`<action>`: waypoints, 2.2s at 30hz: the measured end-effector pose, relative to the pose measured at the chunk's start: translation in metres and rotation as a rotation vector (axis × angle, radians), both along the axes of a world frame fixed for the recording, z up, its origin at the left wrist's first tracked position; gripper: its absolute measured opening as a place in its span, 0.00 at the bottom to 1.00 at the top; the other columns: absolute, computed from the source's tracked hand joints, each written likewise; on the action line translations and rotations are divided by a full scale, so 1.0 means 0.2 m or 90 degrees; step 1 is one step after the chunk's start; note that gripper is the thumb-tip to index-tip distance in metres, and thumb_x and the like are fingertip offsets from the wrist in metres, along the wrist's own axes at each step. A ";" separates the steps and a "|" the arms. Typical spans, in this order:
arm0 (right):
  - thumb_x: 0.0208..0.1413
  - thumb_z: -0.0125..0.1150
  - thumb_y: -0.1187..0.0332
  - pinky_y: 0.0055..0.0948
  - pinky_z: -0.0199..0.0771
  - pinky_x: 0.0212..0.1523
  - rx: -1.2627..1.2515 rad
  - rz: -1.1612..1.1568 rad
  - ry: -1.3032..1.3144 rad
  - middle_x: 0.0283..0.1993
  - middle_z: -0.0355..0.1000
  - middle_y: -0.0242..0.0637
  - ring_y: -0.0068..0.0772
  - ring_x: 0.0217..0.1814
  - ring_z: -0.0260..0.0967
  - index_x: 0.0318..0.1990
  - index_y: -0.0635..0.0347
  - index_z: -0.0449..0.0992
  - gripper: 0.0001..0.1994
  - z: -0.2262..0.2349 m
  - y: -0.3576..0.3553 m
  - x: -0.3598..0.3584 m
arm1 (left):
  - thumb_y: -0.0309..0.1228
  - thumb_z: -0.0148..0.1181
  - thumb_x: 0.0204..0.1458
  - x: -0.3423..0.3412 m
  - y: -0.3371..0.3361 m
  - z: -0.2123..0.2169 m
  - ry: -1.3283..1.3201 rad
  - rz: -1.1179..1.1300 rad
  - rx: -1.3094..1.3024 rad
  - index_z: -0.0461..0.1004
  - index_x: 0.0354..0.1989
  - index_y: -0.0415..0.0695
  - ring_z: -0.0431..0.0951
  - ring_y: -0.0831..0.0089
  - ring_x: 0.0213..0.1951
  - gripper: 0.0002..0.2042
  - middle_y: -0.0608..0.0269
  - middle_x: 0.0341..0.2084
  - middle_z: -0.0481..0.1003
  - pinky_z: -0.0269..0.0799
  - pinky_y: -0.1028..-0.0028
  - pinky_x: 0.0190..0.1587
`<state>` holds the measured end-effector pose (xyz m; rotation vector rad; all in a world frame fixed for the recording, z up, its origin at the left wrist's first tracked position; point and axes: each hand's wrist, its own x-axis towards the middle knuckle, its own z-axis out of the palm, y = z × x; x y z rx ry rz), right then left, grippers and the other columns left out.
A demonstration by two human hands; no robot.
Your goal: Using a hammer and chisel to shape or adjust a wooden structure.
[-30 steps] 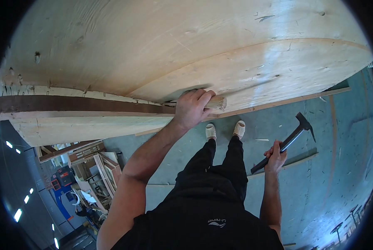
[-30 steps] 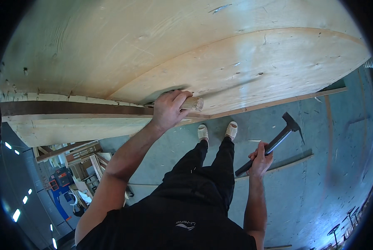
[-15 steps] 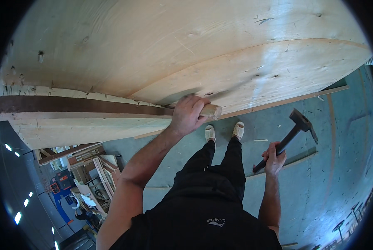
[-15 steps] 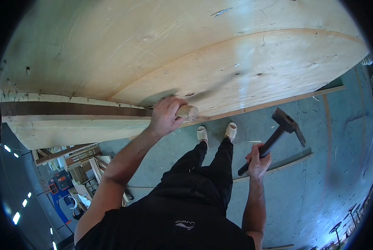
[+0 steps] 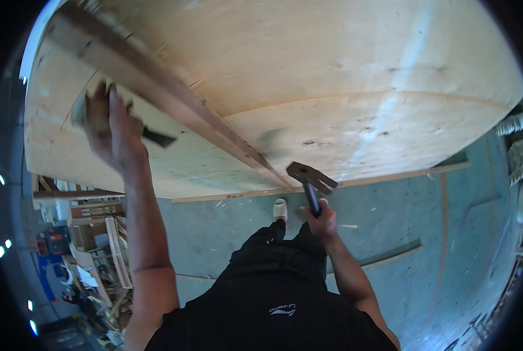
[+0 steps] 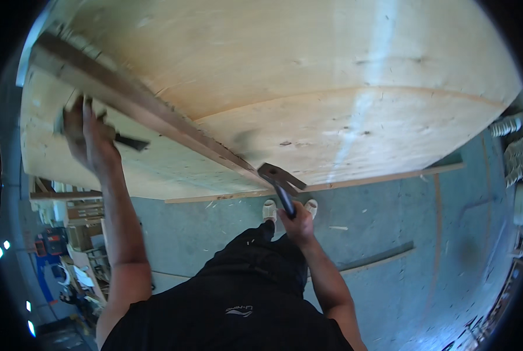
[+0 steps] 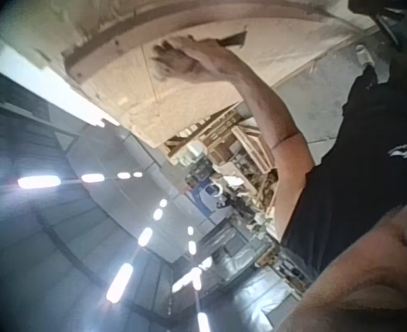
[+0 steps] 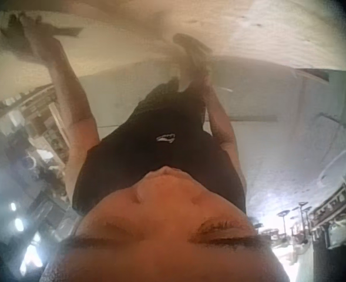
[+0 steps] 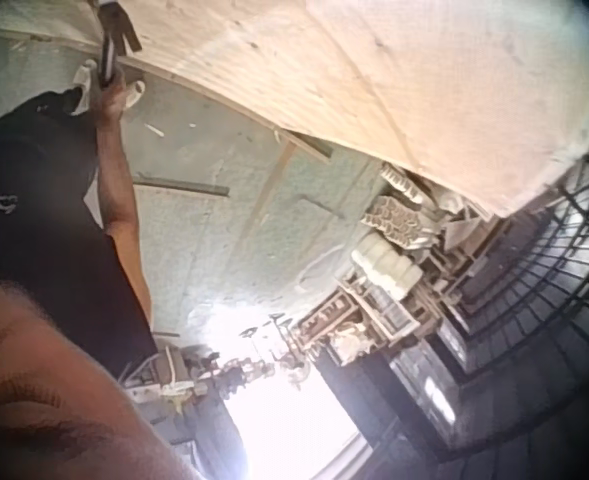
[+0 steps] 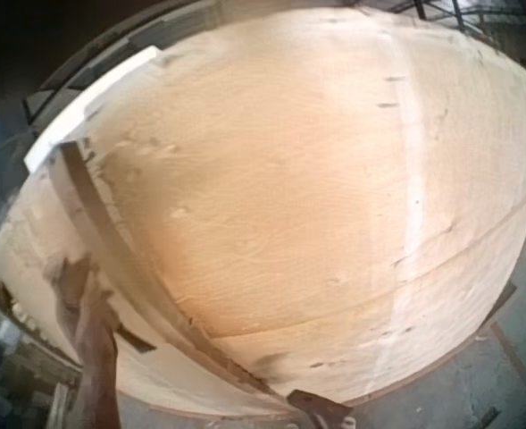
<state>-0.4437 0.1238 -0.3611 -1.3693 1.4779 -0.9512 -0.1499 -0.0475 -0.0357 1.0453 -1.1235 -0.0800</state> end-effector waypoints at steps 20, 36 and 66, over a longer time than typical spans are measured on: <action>0.56 0.65 0.57 0.44 0.73 0.26 -0.174 0.024 0.168 0.25 0.72 0.50 0.54 0.26 0.74 0.43 0.64 0.71 0.19 0.29 -0.36 0.20 | 0.26 0.67 0.52 -0.19 0.14 0.06 -0.075 -0.241 0.060 0.73 0.46 0.37 0.77 0.81 0.38 0.15 0.65 0.37 0.77 0.73 0.79 0.40; 0.47 0.70 0.56 0.36 0.74 0.41 0.495 0.015 0.063 0.32 0.77 0.41 0.36 0.37 0.76 0.36 0.64 0.78 0.18 -0.20 1.42 -0.36 | 0.36 0.70 0.42 0.32 1.83 -1.85 -0.189 -0.632 1.157 0.75 0.47 0.42 0.79 0.56 0.44 0.22 0.51 0.39 0.79 0.73 0.64 0.50; 0.54 0.68 0.64 0.31 0.70 0.26 0.073 0.067 0.192 0.23 0.67 0.37 0.27 0.24 0.67 0.36 0.65 0.71 0.14 -1.11 0.25 -0.41 | 0.47 0.73 0.43 0.10 1.78 -3.15 -0.197 -0.246 0.892 0.71 0.46 0.42 0.80 0.55 0.38 0.28 0.51 0.34 0.78 0.76 0.63 0.42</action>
